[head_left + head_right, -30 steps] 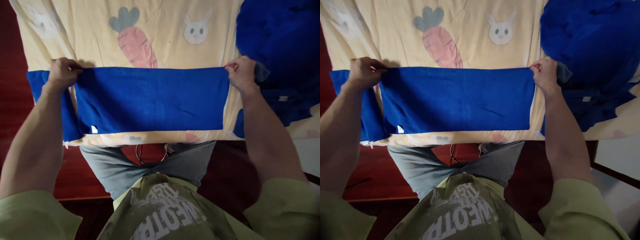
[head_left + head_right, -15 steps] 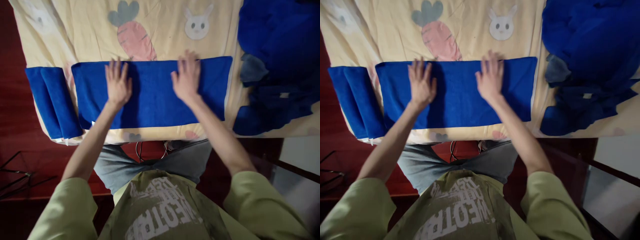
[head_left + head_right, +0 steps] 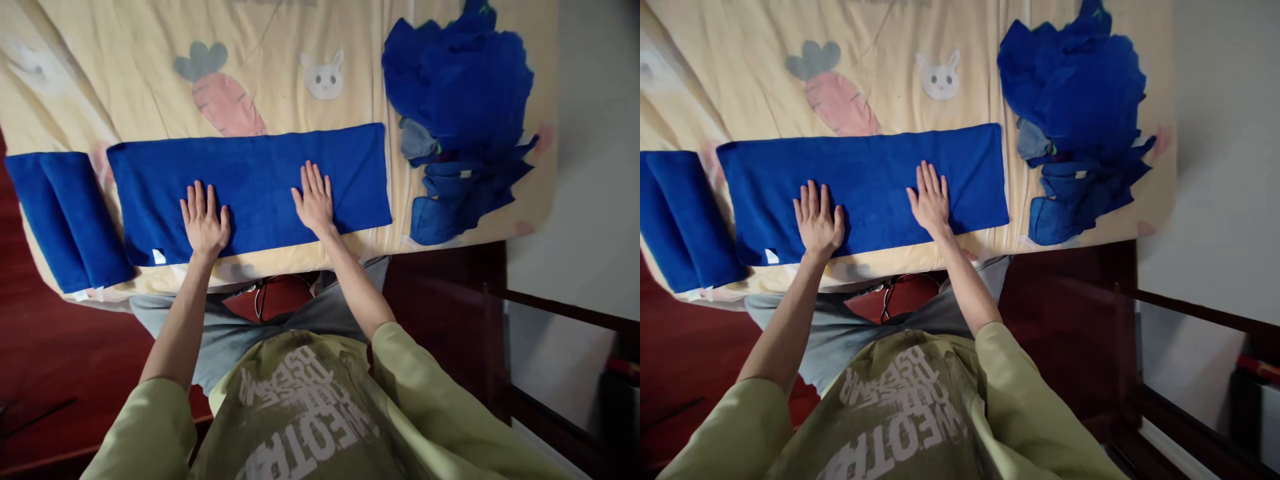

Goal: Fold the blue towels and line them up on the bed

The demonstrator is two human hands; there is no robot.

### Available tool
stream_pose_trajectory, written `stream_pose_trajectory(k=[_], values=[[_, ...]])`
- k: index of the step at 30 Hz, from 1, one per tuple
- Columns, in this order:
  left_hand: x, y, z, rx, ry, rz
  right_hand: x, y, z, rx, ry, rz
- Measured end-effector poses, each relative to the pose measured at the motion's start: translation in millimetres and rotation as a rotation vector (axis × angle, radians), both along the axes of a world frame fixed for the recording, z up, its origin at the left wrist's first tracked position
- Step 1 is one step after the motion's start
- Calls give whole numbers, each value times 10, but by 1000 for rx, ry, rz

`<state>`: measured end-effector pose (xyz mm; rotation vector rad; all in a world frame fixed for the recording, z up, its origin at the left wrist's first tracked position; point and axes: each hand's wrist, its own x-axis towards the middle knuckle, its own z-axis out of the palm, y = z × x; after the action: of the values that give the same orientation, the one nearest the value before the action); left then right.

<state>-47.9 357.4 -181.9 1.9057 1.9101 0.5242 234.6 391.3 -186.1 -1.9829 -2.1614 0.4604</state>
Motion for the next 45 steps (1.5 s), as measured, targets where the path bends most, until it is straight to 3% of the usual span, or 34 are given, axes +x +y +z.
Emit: stream_pose_trajectory(k=[7, 11, 14, 17, 23, 29, 33, 36, 39, 42, 45], values=[[-475, -244, 22, 12, -4, 153, 959, -288, -126, 70, -90, -228], [-571, -289, -1, 32, 31, 202, 1476, -589, -163, 118, -122, -326], [-576, -290, -21, 25, 26, 211, 1772, -852, -198, 244, -60, -511], [-559, -285, -9, 7, -15, 213, 1986, -1028, -226, 304, 78, -675], [-526, -287, 73, -18, -3, 206, 2236, -1076, -289, 170, 428, -794], [-534, -284, 41, -23, 17, 203, 2344, -1155, -255, 103, 381, -847], [-567, -276, -1, -3, 18, 213, 2120, -1166, -45, 115, 102, -758], [-569, -277, 27, -11, 38, 206, 1622, -1048, 166, 216, -82, -588], [-450, -295, 105, -3, 57, 157, 882, -801, 328, 155, -82, -243], [-171, -330, 173, 7, 74, 2, 167, -521, 363, 22, -13, 84], [97, -362, 165, -4, 64, -135, -193, -366, 268, -60, 41, 192]])
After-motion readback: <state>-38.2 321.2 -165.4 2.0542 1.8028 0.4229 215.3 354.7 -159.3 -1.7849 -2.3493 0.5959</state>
